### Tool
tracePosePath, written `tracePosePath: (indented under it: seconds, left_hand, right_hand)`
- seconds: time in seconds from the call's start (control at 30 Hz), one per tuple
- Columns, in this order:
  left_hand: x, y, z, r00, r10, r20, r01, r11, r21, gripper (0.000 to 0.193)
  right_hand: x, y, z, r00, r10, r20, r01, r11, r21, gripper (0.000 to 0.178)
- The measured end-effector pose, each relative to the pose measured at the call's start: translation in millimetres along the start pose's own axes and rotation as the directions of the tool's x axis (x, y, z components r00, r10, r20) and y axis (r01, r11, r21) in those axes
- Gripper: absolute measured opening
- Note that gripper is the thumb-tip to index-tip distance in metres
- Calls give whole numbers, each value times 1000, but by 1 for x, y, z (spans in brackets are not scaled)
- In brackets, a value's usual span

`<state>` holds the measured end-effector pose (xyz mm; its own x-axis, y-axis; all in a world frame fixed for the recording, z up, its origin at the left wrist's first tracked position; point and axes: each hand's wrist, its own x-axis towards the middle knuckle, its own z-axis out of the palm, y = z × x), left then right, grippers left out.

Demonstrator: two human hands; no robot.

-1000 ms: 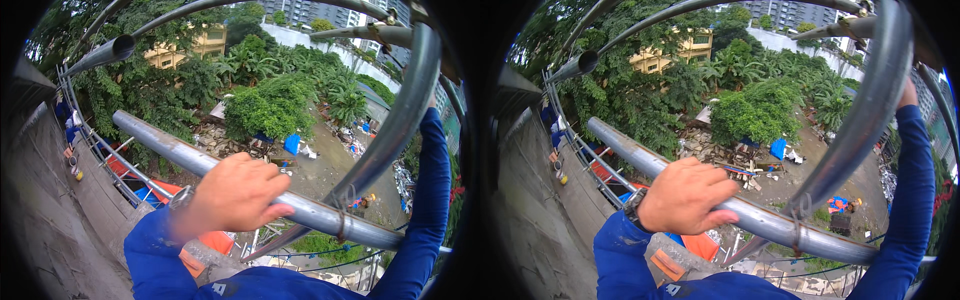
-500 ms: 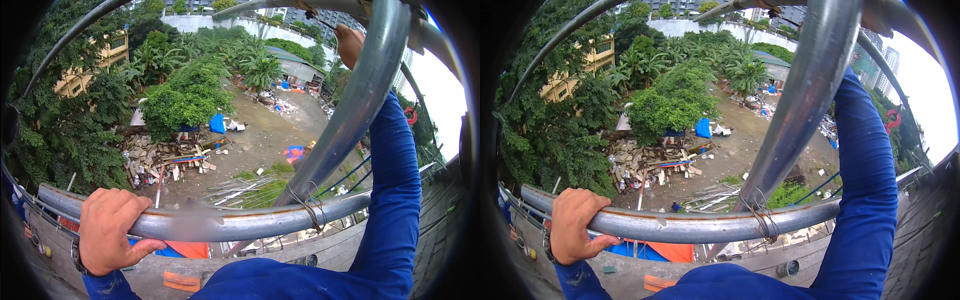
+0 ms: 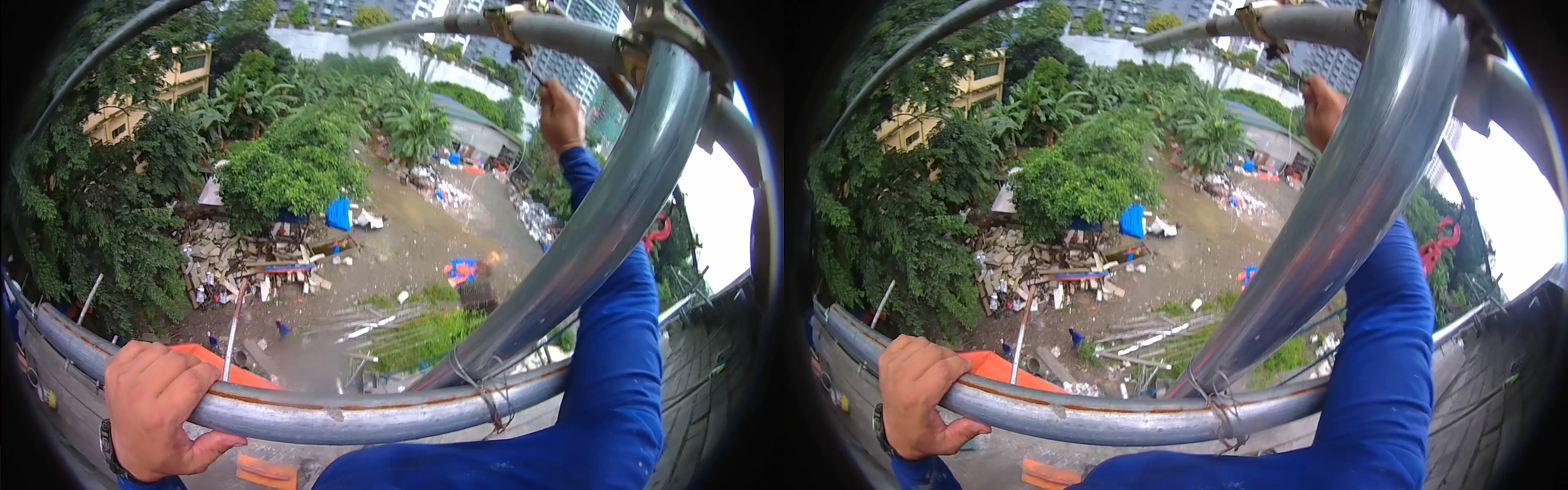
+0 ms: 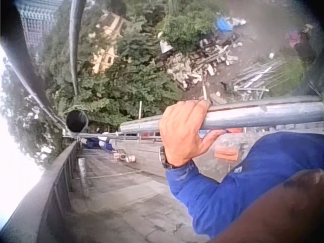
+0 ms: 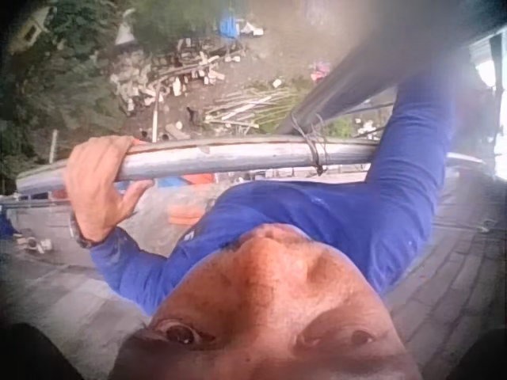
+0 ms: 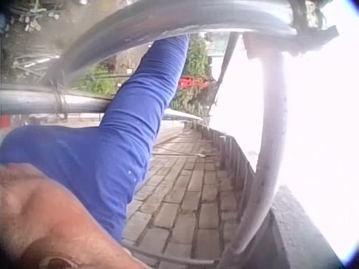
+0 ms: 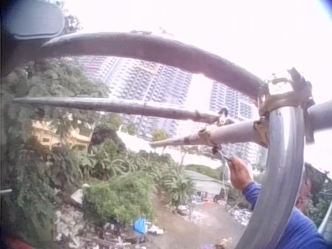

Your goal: The person pulls a green rope to hoist a bucket and then secures a metal scaffolding pole to the structure using a wire tie. The person is wearing a blue long-sleeved shirt and white pants.

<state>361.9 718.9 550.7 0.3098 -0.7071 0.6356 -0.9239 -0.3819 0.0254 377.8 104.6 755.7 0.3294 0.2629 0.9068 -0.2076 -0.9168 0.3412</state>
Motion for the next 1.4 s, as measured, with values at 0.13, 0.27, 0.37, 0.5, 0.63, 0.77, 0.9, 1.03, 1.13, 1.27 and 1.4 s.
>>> tracePosePath:
  seconds: [0.13, 0.27, 0.37, 0.5, 0.63, 0.77, 0.9, 1.03, 1.13, 1.27, 1.4]
  left_hand:
    - [4, 9, -3, 998, 3, -56, -1, 999, 33, 62]
    - [-12, 11, -19, 999, -40, -18, 41, 998, 46, 62]
    - [-14, 11, -24, 999, -41, -18, 42, 997, 70, 62]
    - [-16, 10, -21, 999, -8, -52, 12, 998, 61, 63]
    - [-18, 12, -19, 999, -4, -42, 7, 998, 61, 61]
    - [-16, 12, -19, 999, 7, -48, -4, 999, 52, 62]
    - [-17, 7, -13, 998, 12, -66, -10, 999, 37, 64]
    - [-18, 5, -17, 998, 11, -56, -9, 999, 35, 65]
    - [-17, 6, -18, 999, 1, -47, 1, 999, 42, 64]
    - [-17, 10, -21, 1000, -7, -20, 8, 998, 65, 61]
    - [-16, 11, -20, 999, -4, -41, 7, 998, 58, 60]
  right_hand:
    - [-3, 9, 20, 987, -38, -154, 50, 996, 77, 19]
    - [6, -4, 17, 998, -38, -58, 46, 987, 153, 18]
    - [9, -24, -12, 999, 23, 44, -29, 989, 144, 18]
    - [13, -10, -49, 977, 48, 208, -64, 996, 66, 15]
    - [29, -49, -88, 931, 46, 362, -15, 996, -89, 19]
    - [52, -42, -105, 902, 161, 400, -71, 970, -231, 21]
    - [38, -70, -111, 905, 172, 390, -31, 939, -342, 21]
    - [46, -97, -121, 878, 209, 430, -46, 933, -358, 22]
    - [47, -81, -116, 891, 153, 428, 4, 938, -346, 22]
    - [36, -98, -109, 912, 147, 382, -53, 968, -245, 22]
    - [3, -43, -58, 959, 49, 279, -51, 999, -1, 17]
